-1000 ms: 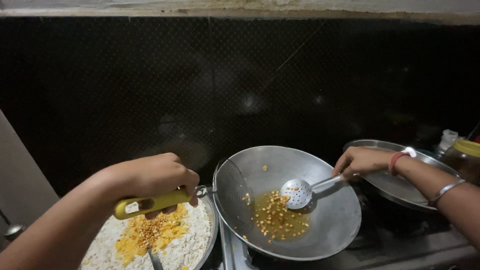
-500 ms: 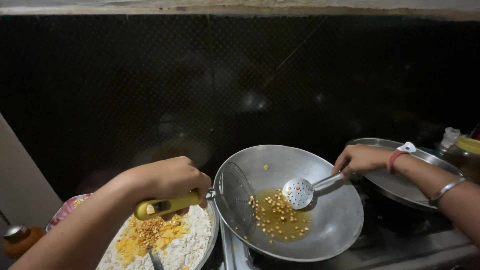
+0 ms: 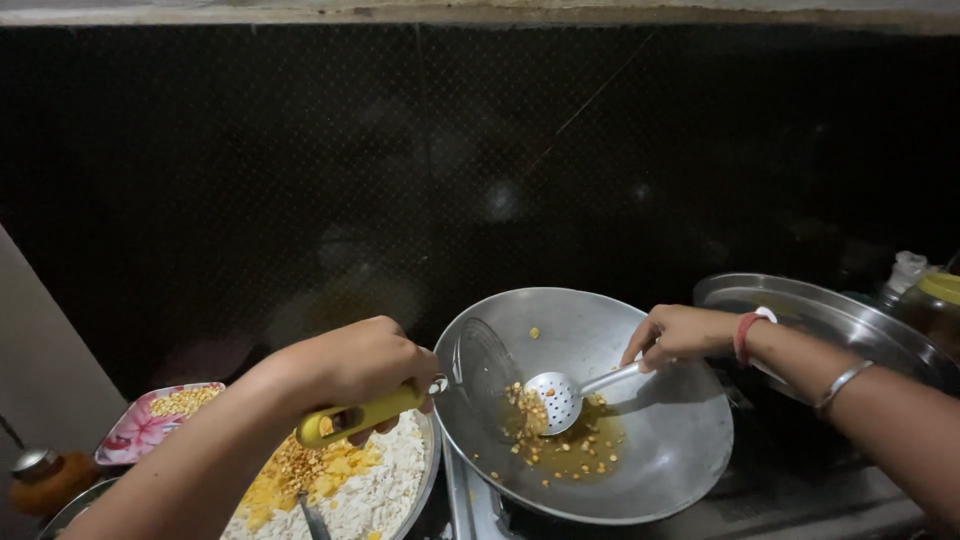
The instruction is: The person fries lentils in a pan of oil and uses a skimmer to transfer them into a large bowl of flattened rice, repeating the process several times.
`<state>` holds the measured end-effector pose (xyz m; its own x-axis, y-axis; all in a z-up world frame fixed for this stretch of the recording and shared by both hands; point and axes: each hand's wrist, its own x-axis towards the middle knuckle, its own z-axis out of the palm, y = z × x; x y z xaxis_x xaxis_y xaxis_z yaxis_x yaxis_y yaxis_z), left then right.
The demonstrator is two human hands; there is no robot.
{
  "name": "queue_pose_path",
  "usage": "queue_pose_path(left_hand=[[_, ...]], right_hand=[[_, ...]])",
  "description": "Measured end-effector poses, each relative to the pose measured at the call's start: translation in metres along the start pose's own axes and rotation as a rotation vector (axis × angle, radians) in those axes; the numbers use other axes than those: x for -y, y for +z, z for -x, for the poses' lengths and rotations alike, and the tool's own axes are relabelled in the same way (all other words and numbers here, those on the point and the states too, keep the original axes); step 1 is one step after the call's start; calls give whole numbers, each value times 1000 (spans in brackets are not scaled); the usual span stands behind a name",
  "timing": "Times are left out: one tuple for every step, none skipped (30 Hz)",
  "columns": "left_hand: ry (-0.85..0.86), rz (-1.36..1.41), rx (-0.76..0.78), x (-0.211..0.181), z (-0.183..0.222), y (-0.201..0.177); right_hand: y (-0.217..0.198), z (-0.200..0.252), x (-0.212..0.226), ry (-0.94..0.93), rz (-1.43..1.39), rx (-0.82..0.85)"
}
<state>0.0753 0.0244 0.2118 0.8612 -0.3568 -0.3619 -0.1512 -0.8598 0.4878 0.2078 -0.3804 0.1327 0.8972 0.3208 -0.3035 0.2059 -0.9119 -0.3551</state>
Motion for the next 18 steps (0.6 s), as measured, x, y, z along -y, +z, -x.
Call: queue_pose_path(left_hand=[[3, -4, -9, -3, 3, 0], [6, -8, -18, -5, 7, -1], [5, -7, -19, -7, 9, -1], [-14, 10, -29, -9, 10, -1], [-34, 27, -39, -10, 12, -1], [-35, 28, -40, -12, 14, -2], [-35, 24, -45, -13, 16, -2], [-35, 19, -51, -15, 18, -3], [-35, 19, -51, -17, 21, -4], [-12, -35, -64, -19, 25, -5], [11, -89, -78, -21, 28, -5], [12, -89, -77, -27, 34, -5], [-53, -93, -133, -33, 41, -5], [-118, -96, -188, -39, 47, -5], [-118, -96, -188, -42, 50, -5], [-185, -99, -237, -46, 53, -5], [-252, -102, -285, -50, 55, -5], [-251, -102, -285, -53, 58, -5]], right_hand=[[1, -1, 3, 14, -29, 22], [2, -1, 6, 27, -58, 44], [3, -1, 9, 26, -57, 43], [3, 0, 12, 15, -94, 58], [4, 1, 15, 4, -132, 73], [4, 1, 18, 3, -131, 74], [4, 2, 20, 2, -156, 84], [4, 3, 22, 1, -180, 94], [5, 1, 22, 1, -180, 94], [5, -1, 21, -5, -186, 97], [5, -2, 20, -10, -193, 100], [5, -1, 20, -10, -193, 99], [5, 0, 21, -13, -186, 92], [5, 0, 22, -17, -180, 84], [5, 0, 21, -16, -180, 84], [5, 0, 20, -6, -174, 71], [5, 0, 19, 5, -169, 57], [4, 0, 16, 6, -169, 57]])
